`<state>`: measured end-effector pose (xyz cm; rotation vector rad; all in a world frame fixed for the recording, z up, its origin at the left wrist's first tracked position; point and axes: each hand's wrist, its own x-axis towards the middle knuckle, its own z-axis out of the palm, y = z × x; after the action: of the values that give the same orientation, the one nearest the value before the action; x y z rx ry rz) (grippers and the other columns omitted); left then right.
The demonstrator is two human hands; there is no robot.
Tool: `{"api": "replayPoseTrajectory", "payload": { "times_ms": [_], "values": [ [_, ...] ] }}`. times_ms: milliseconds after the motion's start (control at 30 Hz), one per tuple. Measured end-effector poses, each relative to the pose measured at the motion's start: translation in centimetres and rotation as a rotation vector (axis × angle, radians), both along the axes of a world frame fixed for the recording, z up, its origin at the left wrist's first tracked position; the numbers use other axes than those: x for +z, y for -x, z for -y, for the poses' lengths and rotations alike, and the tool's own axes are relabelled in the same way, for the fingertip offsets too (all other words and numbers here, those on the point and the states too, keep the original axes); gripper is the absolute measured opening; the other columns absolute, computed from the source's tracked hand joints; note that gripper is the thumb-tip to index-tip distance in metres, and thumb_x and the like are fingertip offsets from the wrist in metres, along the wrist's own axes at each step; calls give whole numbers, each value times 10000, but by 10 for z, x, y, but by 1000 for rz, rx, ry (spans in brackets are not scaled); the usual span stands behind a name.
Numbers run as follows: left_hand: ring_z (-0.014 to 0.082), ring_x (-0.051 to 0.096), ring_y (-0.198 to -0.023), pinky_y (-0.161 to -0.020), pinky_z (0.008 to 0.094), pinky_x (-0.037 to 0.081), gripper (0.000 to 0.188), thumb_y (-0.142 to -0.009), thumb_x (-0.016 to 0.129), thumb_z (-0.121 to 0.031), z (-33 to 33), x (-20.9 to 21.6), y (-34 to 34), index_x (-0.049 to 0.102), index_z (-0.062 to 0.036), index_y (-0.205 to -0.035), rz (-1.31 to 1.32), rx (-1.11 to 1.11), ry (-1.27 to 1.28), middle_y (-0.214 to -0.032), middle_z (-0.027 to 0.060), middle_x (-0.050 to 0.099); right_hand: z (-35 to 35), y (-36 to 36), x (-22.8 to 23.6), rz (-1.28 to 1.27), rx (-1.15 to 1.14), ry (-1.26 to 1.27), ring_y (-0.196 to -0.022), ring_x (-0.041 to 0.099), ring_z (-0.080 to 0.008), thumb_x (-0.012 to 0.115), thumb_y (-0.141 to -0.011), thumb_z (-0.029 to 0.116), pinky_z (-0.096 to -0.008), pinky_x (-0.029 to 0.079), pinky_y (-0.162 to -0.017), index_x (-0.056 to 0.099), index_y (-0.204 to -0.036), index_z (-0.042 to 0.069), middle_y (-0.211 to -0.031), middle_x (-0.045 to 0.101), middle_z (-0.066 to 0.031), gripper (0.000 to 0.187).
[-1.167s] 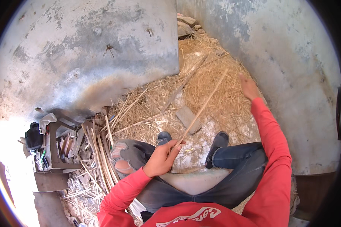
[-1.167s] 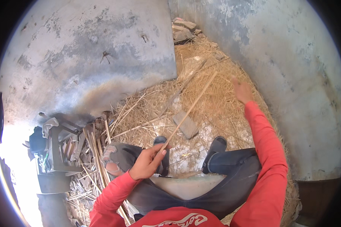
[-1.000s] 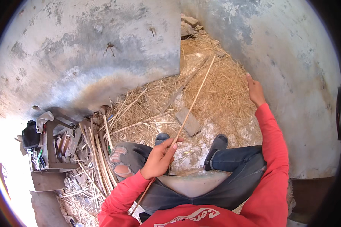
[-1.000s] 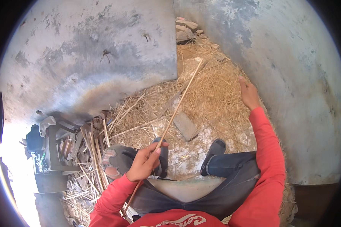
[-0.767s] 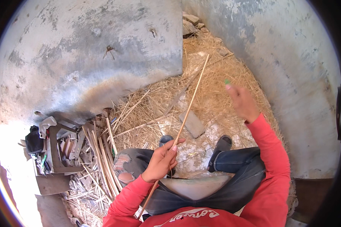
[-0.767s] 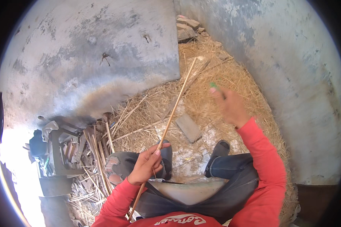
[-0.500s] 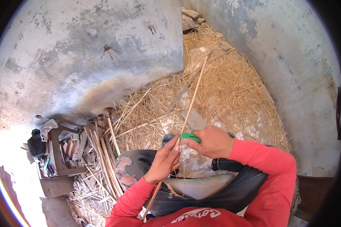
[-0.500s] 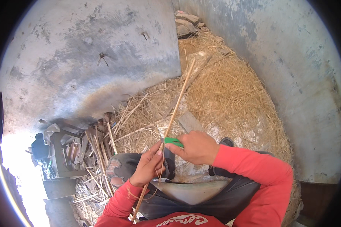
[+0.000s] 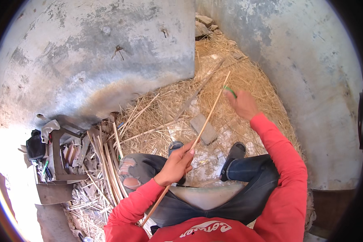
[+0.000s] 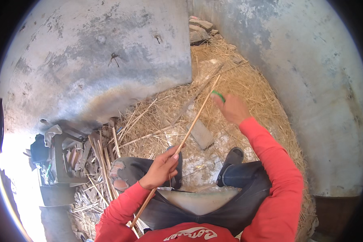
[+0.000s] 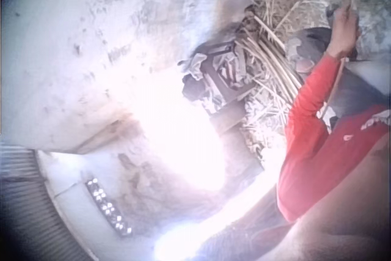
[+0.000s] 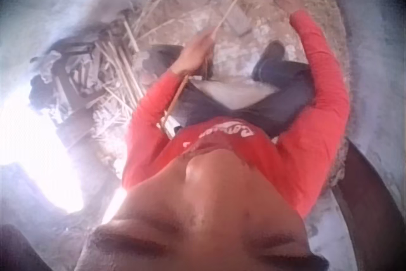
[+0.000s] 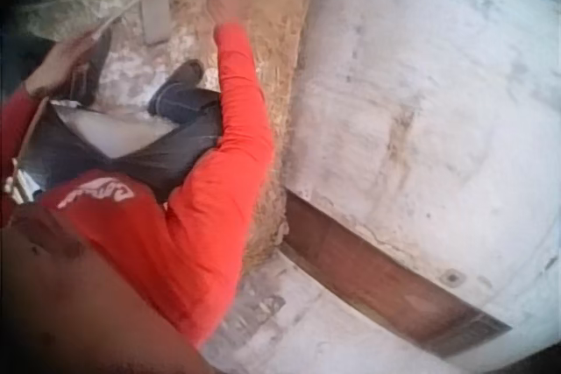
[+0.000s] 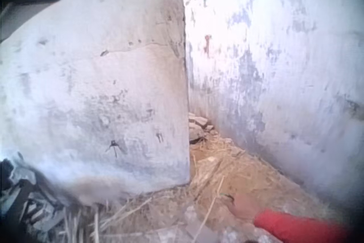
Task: The person shapes a long thin wood strip, first using a small green utility knife to shave edges and then using a larger saw-like blade to scrape and thin the material.
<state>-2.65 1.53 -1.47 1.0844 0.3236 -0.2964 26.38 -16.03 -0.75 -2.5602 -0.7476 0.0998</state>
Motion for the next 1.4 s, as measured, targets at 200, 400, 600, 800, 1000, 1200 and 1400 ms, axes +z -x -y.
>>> {"api": "replayPoseTrajectory", "payload": {
  "times_ms": [200,400,600,800,1000,1200,1400],
  "values": [
    [30,265,-538,-491,211,278,487,-1089,451,-243,-1,0,33,362,-119,-1552,55,-157,-148,-680,-78,294,156,-137,-13,43,-532,-143,-696,670,-419,386,-994,657,-505,496,-709,684,-885,-101,-686,635,-254,821],
    [28,246,-499,-468,202,250,457,-1083,456,-252,8,-1,2,413,-75,-1503,114,2,-41,-631,-90,277,116,-57,25,144,-224,-112,-556,576,-366,499,-998,559,-487,421,-584,647,-774,-46,-605,562,-235,662],
    [17,229,-449,-425,211,226,449,-1058,493,-281,21,20,-15,466,-28,-1429,155,51,-166,-575,-102,266,63,20,72,226,65,-112,-563,565,-349,606,-959,504,-454,424,-558,638,-783,-14,-613,549,-203,548],
    [42,306,-413,-394,213,233,571,-1058,415,-433,38,18,-31,443,-27,-1458,266,92,-209,-542,-63,335,41,64,57,-221,220,-342,-599,567,-194,656,-944,462,-387,450,-588,667,-830,-1,-632,570,-107,476],
    [103,490,-515,-491,236,406,588,-1078,336,-443,48,20,-43,415,-43,-1503,298,26,-344,-700,52,595,19,85,26,-590,263,-727,-674,559,-91,713,-936,388,-305,470,-638,698,-844,-9,-700,638,-30,408],
    [81,589,-609,-521,240,487,505,-1096,315,-381,-38,67,-48,552,-12,-1345,311,442,-768,-828,76,703,33,78,44,-558,130,-683,-663,562,-90,736,-922,400,-282,466,-634,705,-822,-3,-712,645,-23,416],
    [343,658,-1012,-825,410,544,803,-984,491,-582,-166,181,-40,437,82,-1431,124,663,-1976,-1139,315,642,39,70,63,-616,64,-789,-620,521,-76,749,-914,405,-261,428,-594,705,-815,3,-697,632,-6,416]
  ]
}}
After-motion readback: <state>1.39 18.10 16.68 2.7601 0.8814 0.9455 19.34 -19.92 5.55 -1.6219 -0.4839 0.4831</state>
